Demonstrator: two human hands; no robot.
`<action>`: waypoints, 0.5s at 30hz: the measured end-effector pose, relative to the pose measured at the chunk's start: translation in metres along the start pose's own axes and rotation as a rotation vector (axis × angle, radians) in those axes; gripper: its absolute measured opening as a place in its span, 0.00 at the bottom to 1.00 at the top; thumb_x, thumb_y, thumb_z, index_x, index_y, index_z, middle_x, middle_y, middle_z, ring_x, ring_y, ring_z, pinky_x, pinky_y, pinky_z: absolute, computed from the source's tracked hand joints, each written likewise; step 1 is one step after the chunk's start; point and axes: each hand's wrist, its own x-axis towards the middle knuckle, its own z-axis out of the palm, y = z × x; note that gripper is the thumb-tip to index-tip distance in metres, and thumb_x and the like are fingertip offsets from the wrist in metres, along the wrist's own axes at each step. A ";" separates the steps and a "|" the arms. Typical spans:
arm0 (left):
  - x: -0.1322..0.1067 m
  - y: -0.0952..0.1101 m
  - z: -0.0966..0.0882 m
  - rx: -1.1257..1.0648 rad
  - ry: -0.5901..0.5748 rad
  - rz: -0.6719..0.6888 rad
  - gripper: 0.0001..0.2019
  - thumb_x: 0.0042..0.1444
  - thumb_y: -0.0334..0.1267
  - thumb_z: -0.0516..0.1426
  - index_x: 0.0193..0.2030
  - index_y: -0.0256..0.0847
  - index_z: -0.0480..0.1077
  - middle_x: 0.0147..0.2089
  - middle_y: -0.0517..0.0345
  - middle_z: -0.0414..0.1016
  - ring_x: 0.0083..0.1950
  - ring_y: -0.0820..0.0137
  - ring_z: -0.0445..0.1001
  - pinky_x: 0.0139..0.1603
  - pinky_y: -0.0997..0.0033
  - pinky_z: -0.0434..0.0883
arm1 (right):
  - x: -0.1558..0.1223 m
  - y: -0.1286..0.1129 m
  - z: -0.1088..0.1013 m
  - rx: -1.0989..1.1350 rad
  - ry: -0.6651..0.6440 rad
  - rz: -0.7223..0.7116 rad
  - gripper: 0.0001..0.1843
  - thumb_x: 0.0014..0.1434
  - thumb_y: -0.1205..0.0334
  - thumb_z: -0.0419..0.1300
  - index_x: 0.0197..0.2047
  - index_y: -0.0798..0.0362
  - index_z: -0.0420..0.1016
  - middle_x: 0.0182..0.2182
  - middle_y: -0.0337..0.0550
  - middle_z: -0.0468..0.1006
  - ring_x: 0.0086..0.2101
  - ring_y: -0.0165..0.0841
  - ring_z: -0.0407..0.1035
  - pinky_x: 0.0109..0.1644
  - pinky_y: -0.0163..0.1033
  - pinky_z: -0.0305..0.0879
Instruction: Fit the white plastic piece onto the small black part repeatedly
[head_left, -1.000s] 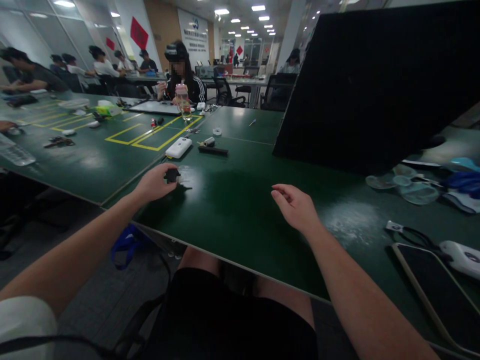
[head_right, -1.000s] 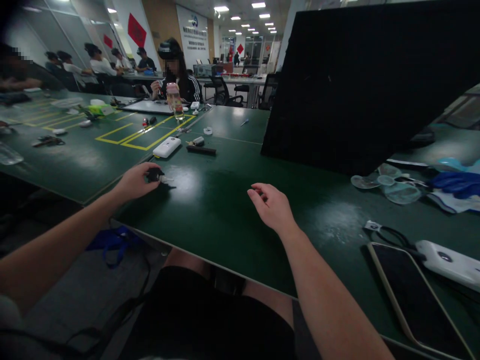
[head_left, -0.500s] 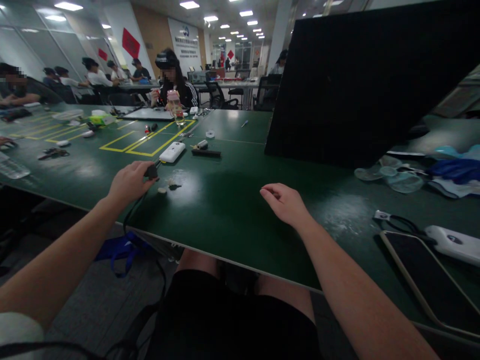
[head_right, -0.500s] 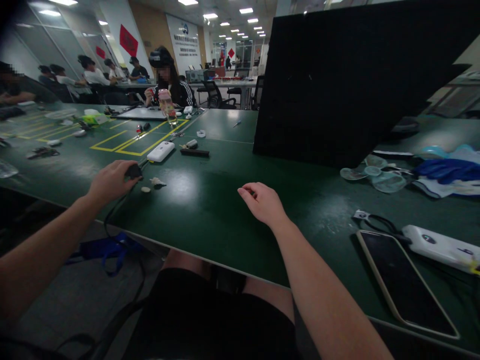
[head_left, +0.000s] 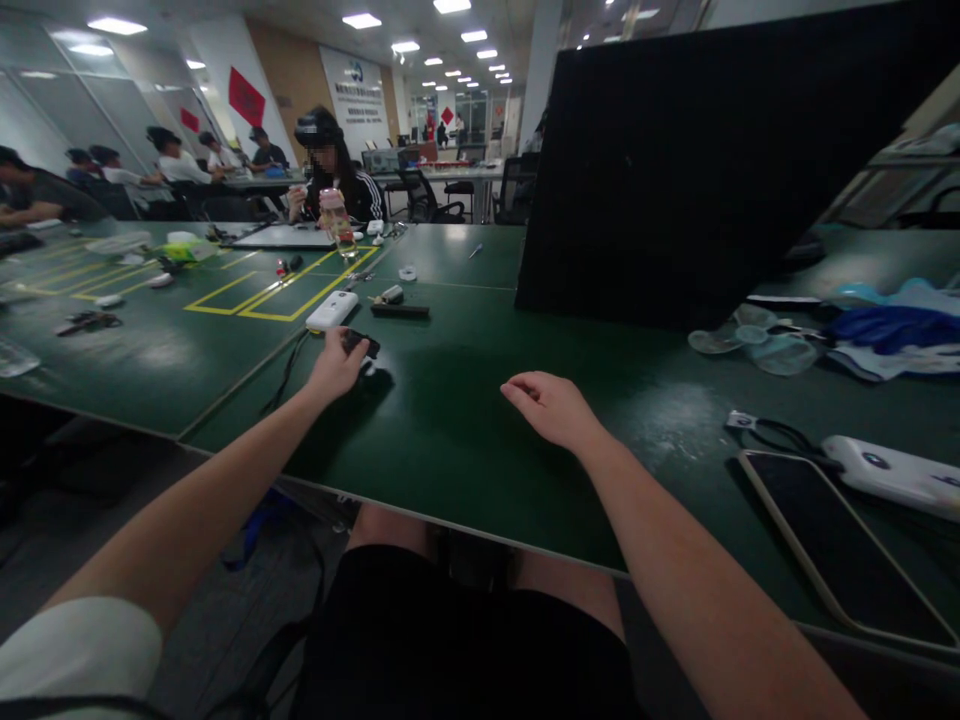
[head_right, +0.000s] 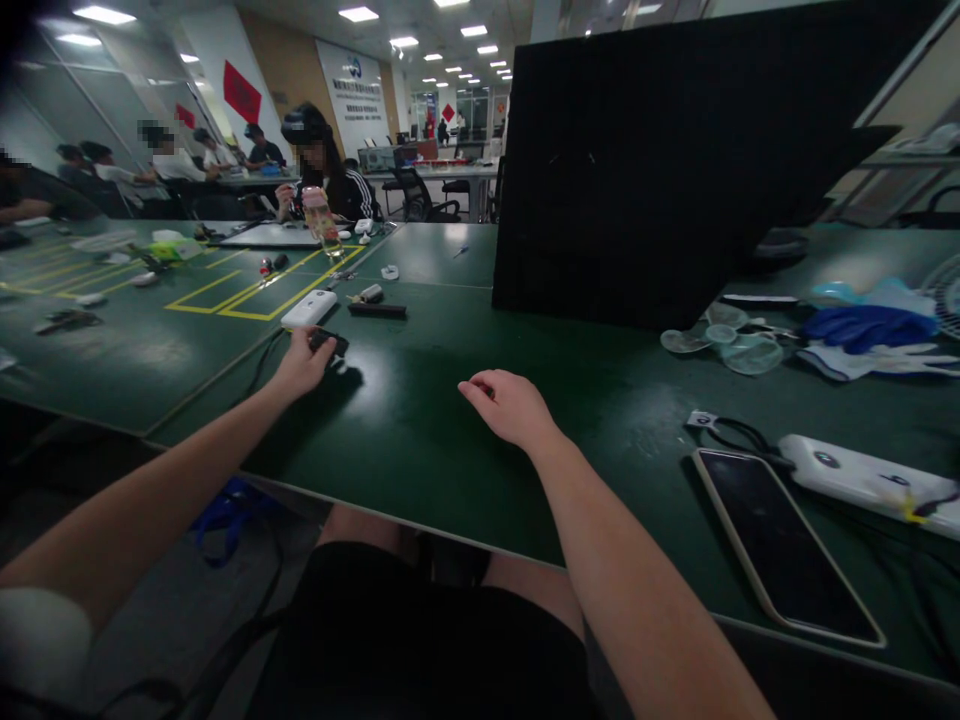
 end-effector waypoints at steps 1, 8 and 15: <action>-0.004 0.007 0.005 0.019 -0.044 0.018 0.29 0.64 0.54 0.53 0.65 0.39 0.57 0.54 0.41 0.76 0.52 0.55 0.78 0.56 0.52 0.72 | 0.000 0.000 0.000 0.000 -0.004 -0.003 0.22 0.69 0.42 0.54 0.50 0.48 0.79 0.44 0.45 0.80 0.40 0.38 0.73 0.40 0.45 0.70; -0.034 0.071 0.046 -0.012 -0.225 0.163 0.27 0.65 0.52 0.54 0.66 0.41 0.57 0.54 0.41 0.76 0.54 0.53 0.78 0.58 0.49 0.71 | 0.001 -0.001 0.003 -0.030 0.002 -0.032 0.23 0.68 0.41 0.53 0.48 0.47 0.81 0.42 0.45 0.80 0.37 0.36 0.72 0.37 0.43 0.68; -0.072 0.154 0.105 -0.399 -0.370 0.232 0.24 0.66 0.50 0.55 0.63 0.41 0.60 0.57 0.43 0.74 0.58 0.58 0.75 0.62 0.54 0.69 | 0.004 0.004 0.005 -0.163 0.005 -0.007 0.19 0.63 0.43 0.60 0.46 0.49 0.81 0.39 0.45 0.79 0.35 0.36 0.71 0.35 0.42 0.66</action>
